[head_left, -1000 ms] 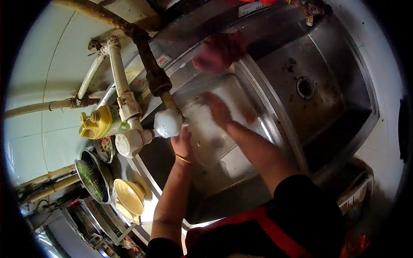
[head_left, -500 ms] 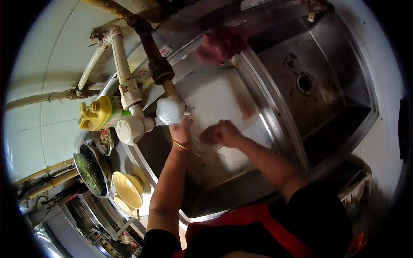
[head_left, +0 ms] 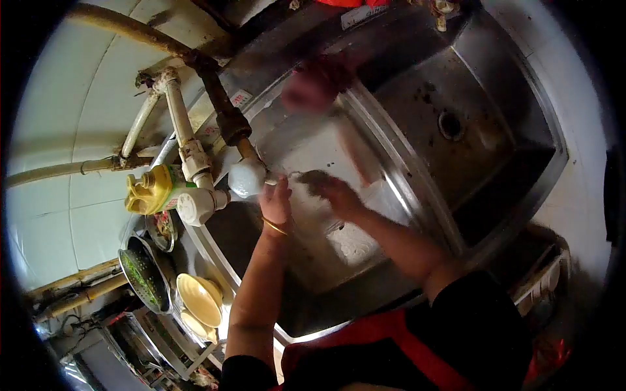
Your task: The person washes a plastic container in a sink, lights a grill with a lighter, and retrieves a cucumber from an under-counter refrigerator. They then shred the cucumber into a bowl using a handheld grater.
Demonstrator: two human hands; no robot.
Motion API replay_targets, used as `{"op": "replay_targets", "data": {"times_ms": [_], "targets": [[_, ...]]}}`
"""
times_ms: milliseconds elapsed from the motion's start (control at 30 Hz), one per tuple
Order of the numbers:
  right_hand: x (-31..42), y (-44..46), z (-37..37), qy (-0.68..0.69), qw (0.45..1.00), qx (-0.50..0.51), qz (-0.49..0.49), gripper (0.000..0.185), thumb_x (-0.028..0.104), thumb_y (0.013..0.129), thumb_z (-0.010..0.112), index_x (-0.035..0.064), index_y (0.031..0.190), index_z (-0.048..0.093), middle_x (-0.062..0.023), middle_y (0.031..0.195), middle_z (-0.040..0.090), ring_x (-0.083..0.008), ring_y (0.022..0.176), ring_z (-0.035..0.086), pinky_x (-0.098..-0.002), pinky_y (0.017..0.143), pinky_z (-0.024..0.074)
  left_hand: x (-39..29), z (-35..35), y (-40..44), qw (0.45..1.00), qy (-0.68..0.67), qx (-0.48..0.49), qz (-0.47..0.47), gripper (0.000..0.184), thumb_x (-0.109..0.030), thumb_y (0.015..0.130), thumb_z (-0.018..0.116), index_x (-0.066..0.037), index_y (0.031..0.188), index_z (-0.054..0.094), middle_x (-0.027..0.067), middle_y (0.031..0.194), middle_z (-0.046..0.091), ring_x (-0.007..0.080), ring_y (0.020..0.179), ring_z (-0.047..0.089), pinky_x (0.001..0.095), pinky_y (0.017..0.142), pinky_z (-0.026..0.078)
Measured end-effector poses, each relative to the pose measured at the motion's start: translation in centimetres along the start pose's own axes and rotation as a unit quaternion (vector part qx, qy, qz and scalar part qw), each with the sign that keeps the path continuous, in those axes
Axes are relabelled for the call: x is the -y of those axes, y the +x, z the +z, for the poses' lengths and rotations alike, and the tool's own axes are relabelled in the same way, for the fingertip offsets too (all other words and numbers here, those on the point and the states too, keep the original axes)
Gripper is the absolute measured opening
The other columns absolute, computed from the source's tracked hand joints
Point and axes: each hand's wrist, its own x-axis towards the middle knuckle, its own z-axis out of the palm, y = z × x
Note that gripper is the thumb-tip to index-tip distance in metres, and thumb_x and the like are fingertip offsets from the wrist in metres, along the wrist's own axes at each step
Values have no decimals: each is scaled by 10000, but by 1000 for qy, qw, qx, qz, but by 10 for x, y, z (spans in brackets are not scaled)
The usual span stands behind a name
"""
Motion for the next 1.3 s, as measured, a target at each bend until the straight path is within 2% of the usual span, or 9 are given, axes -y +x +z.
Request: {"op": "replay_targets", "data": {"times_ms": [67, 167, 267, 333, 700, 800, 1033, 1100, 1300], "targets": [[-104, 1, -41, -375, 906, -23, 194, 538, -37, 699, 536, 52, 1229, 533, -127, 1307, 493, -288, 1180, 489, -340, 994, 392, -8, 5, -6, 999, -25, -35, -30, 203, -226, 888, 609, -70, 991, 529, 24, 926, 579, 139, 813, 530, 301, 713, 449], [-216, 38, -26, -343, 914, -210, -60, 491, -5, 688, 580, 37, 1175, 546, -143, 1267, 494, -310, 1186, 428, -386, 1018, 339, -11, 10, -6, 998, -32, -32, -37, 259, -252, 892, 612, -75, 1058, 521, 24, 974, 578, 149, 875, 533, 319, 748, 449], [-37, 91, 43, 73, 970, -174, 155, 436, 48, 798, 529, 64, 1233, 510, -141, 1231, 530, -278, 1139, 476, -394, 994, 362, 13, -8, 4, 1000, -10, 7, 21, 297, -238, 898, 605, -70, 1120, 502, 29, 1015, 575, 157, 933, 528, 330, 771, 449], [14, 68, 78, -53, 985, -144, -77, 256, 147, 833, 533, 19, 1055, 531, -149, 1001, 594, -310, 949, 547, -410, 818, 453, 27, -17, 18, 988, -10, 88, 130, 237, -167, 909, 584, -59, 1102, 499, 27, 1003, 569, 141, 926, 520, 316, 767, 447], [72, -51, 20, -395, 894, 210, 16, 227, 264, 727, 645, 120, 898, 608, -118, 881, 582, -327, 879, 572, -479, 731, 455, 1, -112, -10, 916, -306, 106, -237, 385, -315, 948, 427, -301, 1328, 371, 16, 1191, 540, 269, 1051, 553, 489, 749, 495], [47, -59, -28, -437, 886, 154, 11, 191, 255, 717, 660, 131, 852, 606, -78, 853, 590, -317, 866, 574, -474, 705, 449, -32, -110, -41, 968, -211, 106, -90, 501, -211, 920, 499, -311, 1374, 312, 42, 1208, 533, 275, 1013, 565, 479, 721, 515], [135, -13, -102, -191, 958, 201, 73, 289, 184, 682, 734, 62, 908, 602, -78, 845, 596, -201, 798, 570, -348, 693, 450, -1, -150, -63, 983, 116, 123, 67, 527, -400, 946, 439, -237, 1424, 291, 90, 1237, 515, 282, 1072, 525, 482, 877, 466], [133, 7, -113, -174, 966, 175, 82, 324, 217, 682, 752, 57, 923, 605, -60, 832, 594, -166, 787, 551, -331, 689, 448, -9, -137, -84, 947, -251, 195, -53, 634, -573, 945, 313, -136, 1403, 347, 72, 1230, 527, 239, 1140, 478, 447, 977, 400], [103, 48, -62, -232, 966, -95, 69, 310, 173, 748, 712, 19, 989, 593, -72, 847, 608, -143, 718, 552, -292, 669, 466, 69, -122, -91, 970, -73, -180, -146, 547, -519, 954, 406, -23, 1007, 631, 41, 922, 625, 154, 831, 550, 303, 781, 449]]}}
